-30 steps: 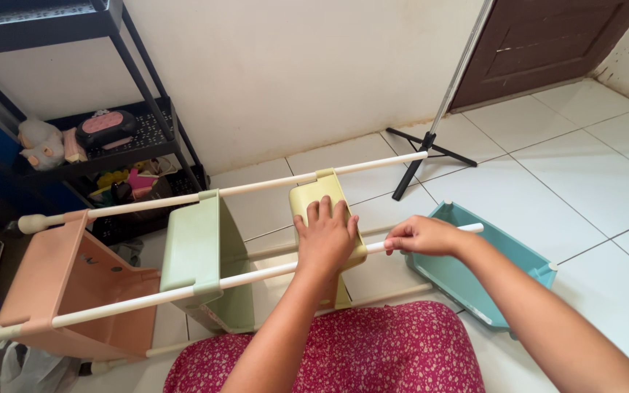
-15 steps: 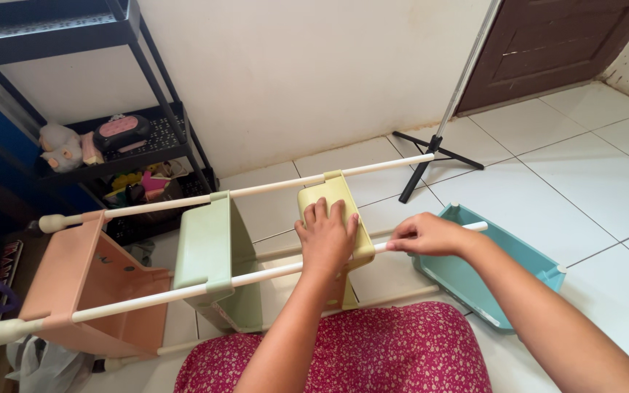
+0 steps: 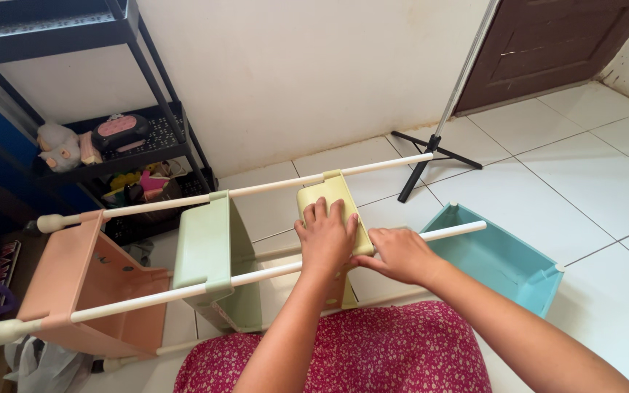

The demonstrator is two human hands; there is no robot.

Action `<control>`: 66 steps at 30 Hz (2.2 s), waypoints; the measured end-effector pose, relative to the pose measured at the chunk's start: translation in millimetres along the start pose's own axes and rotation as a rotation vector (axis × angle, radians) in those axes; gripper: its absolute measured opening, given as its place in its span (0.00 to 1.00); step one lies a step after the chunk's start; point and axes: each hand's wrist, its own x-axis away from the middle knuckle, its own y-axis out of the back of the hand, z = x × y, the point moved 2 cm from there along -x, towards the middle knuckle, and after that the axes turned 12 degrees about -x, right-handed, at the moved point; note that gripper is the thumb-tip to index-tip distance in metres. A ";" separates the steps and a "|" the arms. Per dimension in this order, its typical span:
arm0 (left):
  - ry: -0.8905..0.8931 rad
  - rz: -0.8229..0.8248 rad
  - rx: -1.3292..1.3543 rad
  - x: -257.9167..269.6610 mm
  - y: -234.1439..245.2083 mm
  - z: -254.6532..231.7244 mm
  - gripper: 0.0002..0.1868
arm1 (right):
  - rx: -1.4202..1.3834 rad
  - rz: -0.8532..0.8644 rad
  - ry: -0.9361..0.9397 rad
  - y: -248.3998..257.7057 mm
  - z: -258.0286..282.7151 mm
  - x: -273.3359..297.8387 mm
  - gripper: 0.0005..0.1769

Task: The person assembles a multi-bin storage rack by sliding colored plastic bins onto horizontal white rods. They adjust the bins and rods to secure them in place, then briefly reach for a cloth from a nearby shelf before continuing to align the bins.

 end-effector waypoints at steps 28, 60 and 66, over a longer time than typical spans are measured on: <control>0.282 0.166 0.555 -25.5 -32.8 32.0 0.22 | -0.147 -0.003 -0.504 -4.6 30.1 -26.6 0.56; 0.270 0.175 0.525 -22.2 -24.1 26.9 0.22 | -0.150 -0.255 -0.418 -32.2 12.1 -24.3 0.15; 0.255 0.137 0.526 -17.2 -19.8 25.7 0.21 | -0.160 -0.286 -0.398 -33.5 13.2 -19.7 0.15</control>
